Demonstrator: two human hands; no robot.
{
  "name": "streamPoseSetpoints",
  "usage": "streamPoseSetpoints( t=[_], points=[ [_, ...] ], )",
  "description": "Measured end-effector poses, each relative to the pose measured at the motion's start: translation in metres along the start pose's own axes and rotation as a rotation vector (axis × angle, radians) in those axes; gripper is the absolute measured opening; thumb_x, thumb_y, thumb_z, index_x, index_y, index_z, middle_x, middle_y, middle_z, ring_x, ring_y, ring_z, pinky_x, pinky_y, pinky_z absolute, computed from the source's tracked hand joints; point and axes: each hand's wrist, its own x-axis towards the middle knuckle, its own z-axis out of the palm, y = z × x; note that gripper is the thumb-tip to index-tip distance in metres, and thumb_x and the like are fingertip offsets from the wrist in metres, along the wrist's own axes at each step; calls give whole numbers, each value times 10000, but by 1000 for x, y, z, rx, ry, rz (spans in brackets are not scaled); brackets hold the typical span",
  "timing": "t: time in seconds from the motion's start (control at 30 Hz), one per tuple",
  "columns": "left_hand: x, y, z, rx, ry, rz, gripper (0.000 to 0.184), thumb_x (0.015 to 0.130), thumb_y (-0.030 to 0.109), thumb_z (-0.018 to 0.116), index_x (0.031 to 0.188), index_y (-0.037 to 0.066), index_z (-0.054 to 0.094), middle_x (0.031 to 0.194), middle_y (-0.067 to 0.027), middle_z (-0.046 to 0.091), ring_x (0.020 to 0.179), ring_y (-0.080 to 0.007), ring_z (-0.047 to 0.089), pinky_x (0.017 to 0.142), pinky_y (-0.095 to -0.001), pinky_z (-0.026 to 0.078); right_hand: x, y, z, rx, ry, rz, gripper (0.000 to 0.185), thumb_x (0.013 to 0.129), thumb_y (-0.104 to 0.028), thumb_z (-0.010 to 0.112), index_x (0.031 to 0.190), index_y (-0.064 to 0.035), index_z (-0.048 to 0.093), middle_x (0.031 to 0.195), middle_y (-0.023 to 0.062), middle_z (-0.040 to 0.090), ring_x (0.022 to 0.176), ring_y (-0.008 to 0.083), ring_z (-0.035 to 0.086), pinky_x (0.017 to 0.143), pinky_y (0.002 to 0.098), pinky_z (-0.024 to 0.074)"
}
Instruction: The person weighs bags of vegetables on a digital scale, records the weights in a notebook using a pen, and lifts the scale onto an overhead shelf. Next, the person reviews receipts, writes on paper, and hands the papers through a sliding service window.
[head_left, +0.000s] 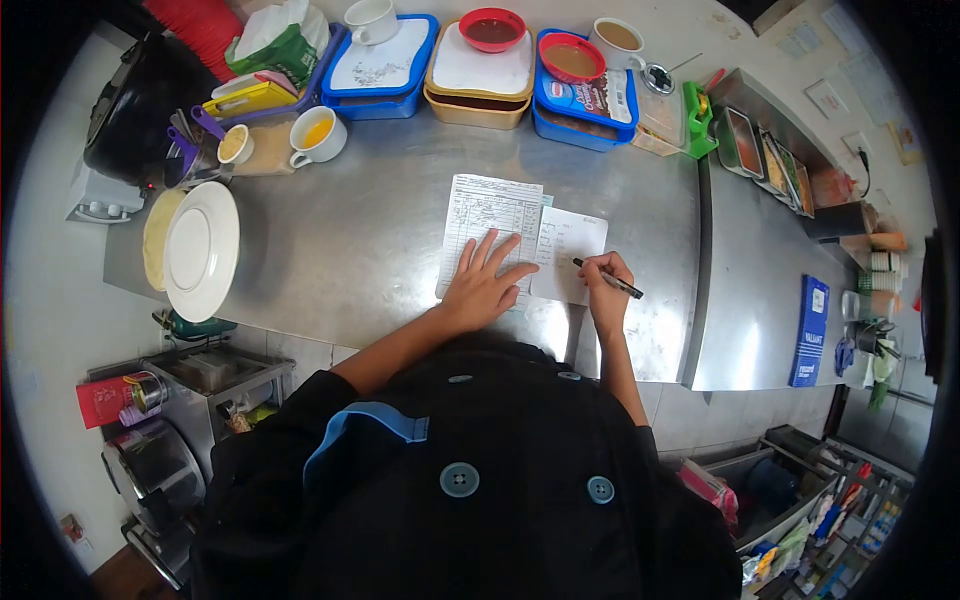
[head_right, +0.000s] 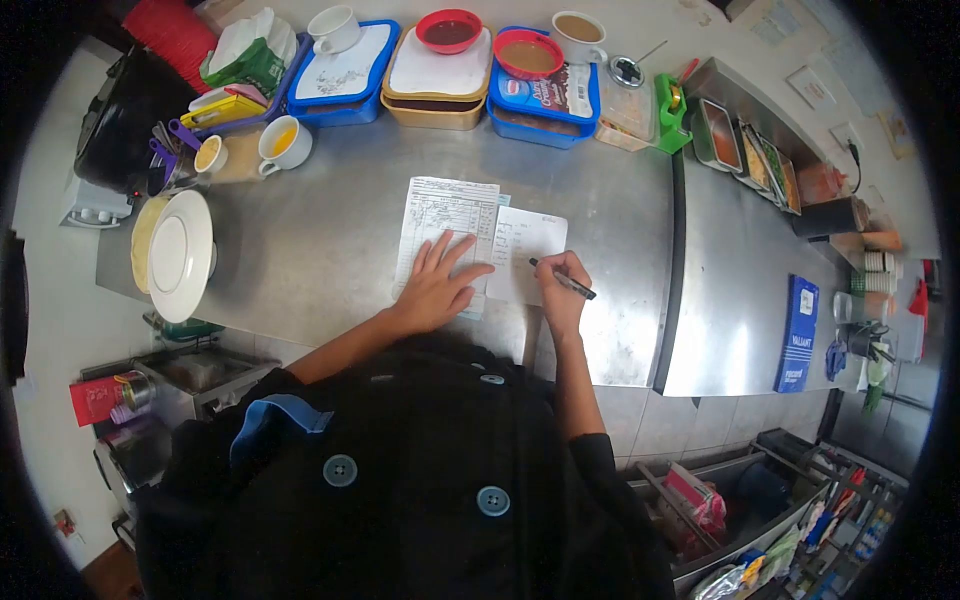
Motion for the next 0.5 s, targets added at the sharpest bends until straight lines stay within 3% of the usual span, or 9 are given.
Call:
streamPoseSetpoints(
  t=[0.33,0.5],
  points=[
    [1,0,-5,-93,75,-22,419,782,184,595,1185,296,570,1399,-238,216,1295,-466,164,1062,-519,204,1,3,0,17,26,26,68,790,-57,566,737,-19,547,682,38,591,635,84,527,599,220,412],
    [0,-1,-4,-101,87,-16,423,777,181,600,1182,296,573,1400,-246,208,1294,-460,167,1064,-515,199,-1,1,1,17,25,30,76,793,-57,566,732,-17,543,679,36,586,630,81,519,594,219,408]
  ],
)
